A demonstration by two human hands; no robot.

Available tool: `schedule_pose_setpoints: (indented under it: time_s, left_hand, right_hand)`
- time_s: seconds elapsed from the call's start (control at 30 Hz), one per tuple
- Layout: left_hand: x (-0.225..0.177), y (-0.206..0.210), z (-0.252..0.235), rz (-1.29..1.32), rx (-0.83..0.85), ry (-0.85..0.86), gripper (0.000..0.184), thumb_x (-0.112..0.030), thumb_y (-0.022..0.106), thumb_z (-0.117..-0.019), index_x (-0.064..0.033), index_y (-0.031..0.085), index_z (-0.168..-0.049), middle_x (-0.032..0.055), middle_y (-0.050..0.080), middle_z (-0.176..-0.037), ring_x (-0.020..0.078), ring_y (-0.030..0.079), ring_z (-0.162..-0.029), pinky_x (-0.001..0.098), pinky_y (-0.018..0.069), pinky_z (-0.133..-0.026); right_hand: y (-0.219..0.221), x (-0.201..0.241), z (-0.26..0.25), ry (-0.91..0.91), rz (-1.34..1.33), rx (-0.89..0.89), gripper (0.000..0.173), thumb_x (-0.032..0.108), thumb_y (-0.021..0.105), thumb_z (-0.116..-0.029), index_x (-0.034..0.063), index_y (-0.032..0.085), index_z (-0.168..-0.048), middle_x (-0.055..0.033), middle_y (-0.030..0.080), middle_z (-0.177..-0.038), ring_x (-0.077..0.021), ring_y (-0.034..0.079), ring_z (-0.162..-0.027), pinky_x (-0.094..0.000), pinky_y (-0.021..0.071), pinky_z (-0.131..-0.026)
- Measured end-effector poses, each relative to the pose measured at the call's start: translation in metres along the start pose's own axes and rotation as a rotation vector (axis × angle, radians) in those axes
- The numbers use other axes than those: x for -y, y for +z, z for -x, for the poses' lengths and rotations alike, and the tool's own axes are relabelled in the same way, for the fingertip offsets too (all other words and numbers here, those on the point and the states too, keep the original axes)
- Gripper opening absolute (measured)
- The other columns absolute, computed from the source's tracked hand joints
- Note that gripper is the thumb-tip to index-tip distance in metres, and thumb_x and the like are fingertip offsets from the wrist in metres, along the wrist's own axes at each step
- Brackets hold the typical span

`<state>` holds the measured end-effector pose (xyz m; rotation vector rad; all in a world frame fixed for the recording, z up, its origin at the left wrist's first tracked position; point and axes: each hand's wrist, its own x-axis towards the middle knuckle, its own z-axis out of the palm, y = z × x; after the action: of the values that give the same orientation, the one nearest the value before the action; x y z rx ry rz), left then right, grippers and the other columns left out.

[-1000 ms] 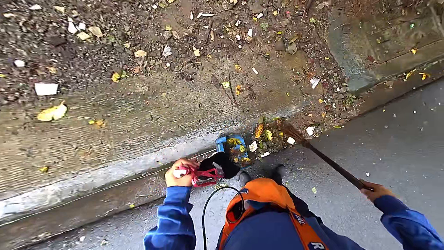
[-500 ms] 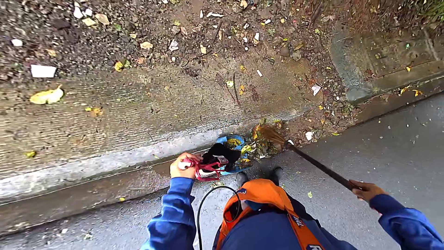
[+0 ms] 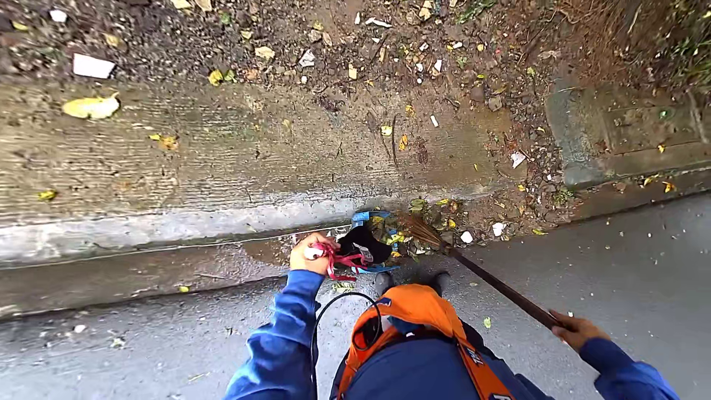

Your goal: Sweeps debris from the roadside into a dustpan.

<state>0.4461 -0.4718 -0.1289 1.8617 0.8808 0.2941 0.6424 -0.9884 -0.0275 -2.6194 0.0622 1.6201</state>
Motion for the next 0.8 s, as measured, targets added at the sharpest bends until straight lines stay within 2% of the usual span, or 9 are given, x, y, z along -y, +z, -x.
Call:
schedule_pose_setpoints:
  time_s: [0.1,0.2,0.3,0.37,0.43,0.57,0.63,0.7,0.8]
  left_hand:
    - [0.009,0.0,0.002,0.036,-0.003,0.018,0.019,0.012,0.067,-0.0712,0.0142,0.061,-0.089,0.0258,0.071,-0.094,0.0334,0.071,-0.097,0.0498,0.0545,-0.095]
    - [0.011,-0.003,0.004,0.025,0.018,0.038,0.016,0.012,0.066,-0.0721,0.0137,0.061,-0.087,0.0263,0.071,-0.093,0.0349,0.07,-0.096,0.0517,0.054,-0.094]
    - [0.012,-0.001,0.006,0.047,0.025,0.066,0.016,0.009,0.066,-0.073,0.0145,0.061,-0.087,0.0253,0.07,-0.093,0.0324,0.07,-0.094,0.0495,0.054,-0.093]
    - [0.014,0.0,0.005,0.061,0.007,0.094,0.019,0.005,0.065,-0.0716,0.0146,0.06,-0.087,0.0241,0.07,-0.092,0.0297,0.07,-0.092,0.0466,0.055,-0.091]
    - [0.01,-0.003,0.004,0.061,0.023,0.079,0.018,0.008,0.066,-0.0721,0.0146,0.06,-0.088,0.0243,0.07,-0.092,0.0308,0.07,-0.094,0.0478,0.0544,-0.092]
    - [0.013,-0.002,0.003,0.065,0.021,0.072,0.017,0.011,0.066,-0.0725,0.0145,0.061,-0.089,0.0272,0.071,-0.094,0.0367,0.071,-0.096,0.0538,0.054,-0.093]
    - [0.018,0.0,0.003,0.087,0.004,0.088,0.02,0.006,0.066,-0.0723,0.0144,0.061,-0.089,0.0265,0.07,-0.092,0.0353,0.07,-0.094,0.0526,0.0547,-0.092]
    - [0.017,0.0,0.003,0.093,-0.006,0.098,0.02,0.004,0.066,-0.0729,0.0146,0.062,-0.089,0.0264,0.071,-0.091,0.0351,0.071,-0.092,0.0526,0.055,-0.091]
    - [0.016,0.003,0.004,0.07,0.0,0.091,0.019,0.004,0.067,-0.0738,0.0133,0.064,-0.09,0.0261,0.071,-0.092,0.0364,0.07,-0.092,0.0552,0.0536,-0.091]
  right_hand:
    - [0.016,-0.017,0.009,0.134,0.017,-0.07,0.052,0.023,0.058,-0.1063,0.0084,0.048,-0.155,-0.0277,0.064,-0.135,-0.0443,0.062,-0.125,-0.063,0.042,-0.111]
    - [0.043,0.027,-0.021,0.268,0.136,-0.032,0.047,0.028,0.049,-0.1095,0.0147,0.05,-0.154,-0.0226,0.058,-0.147,-0.0419,0.053,-0.139,-0.0655,0.0381,-0.114]
    - [0.066,0.08,-0.044,0.188,0.233,0.087,0.046,0.029,0.048,-0.1093,0.0169,0.051,-0.154,-0.0202,0.057,-0.149,-0.0394,0.051,-0.141,-0.0646,0.0376,-0.115]
    - [0.061,0.084,-0.038,0.098,0.21,0.123,0.048,0.028,0.049,-0.1096,0.0164,0.048,-0.156,-0.0207,0.057,-0.149,-0.0397,0.052,-0.141,-0.0632,0.0364,-0.116]
    - [0.042,0.053,-0.027,0.051,0.062,0.074,0.046,0.023,0.054,-0.1081,0.0098,0.052,-0.152,-0.0248,0.061,-0.142,-0.0413,0.059,-0.131,-0.0601,0.0411,-0.113]
    - [0.0,-0.005,0.004,0.196,-0.133,-0.073,0.047,0.019,0.056,-0.1082,0.0068,0.049,-0.153,-0.0275,0.064,-0.129,-0.0372,0.065,-0.103,-0.0533,0.0509,-0.09]
    - [0.0,-0.009,-0.008,0.242,-0.037,-0.123,0.048,0.022,0.056,-0.1079,0.0088,0.05,-0.153,-0.0261,0.064,-0.135,-0.0398,0.065,-0.116,-0.0582,0.0487,-0.1]
    - [0.018,0.018,-0.031,0.257,0.103,-0.107,0.044,0.026,0.052,-0.1082,0.0117,0.055,-0.15,-0.0242,0.06,-0.144,-0.0418,0.056,-0.136,-0.0637,0.039,-0.114]
    - [0.052,0.081,-0.057,0.156,0.23,0.037,0.045,0.028,0.049,-0.1092,0.0157,0.053,-0.152,-0.0207,0.057,-0.149,-0.0394,0.051,-0.142,-0.0633,0.0362,-0.117]
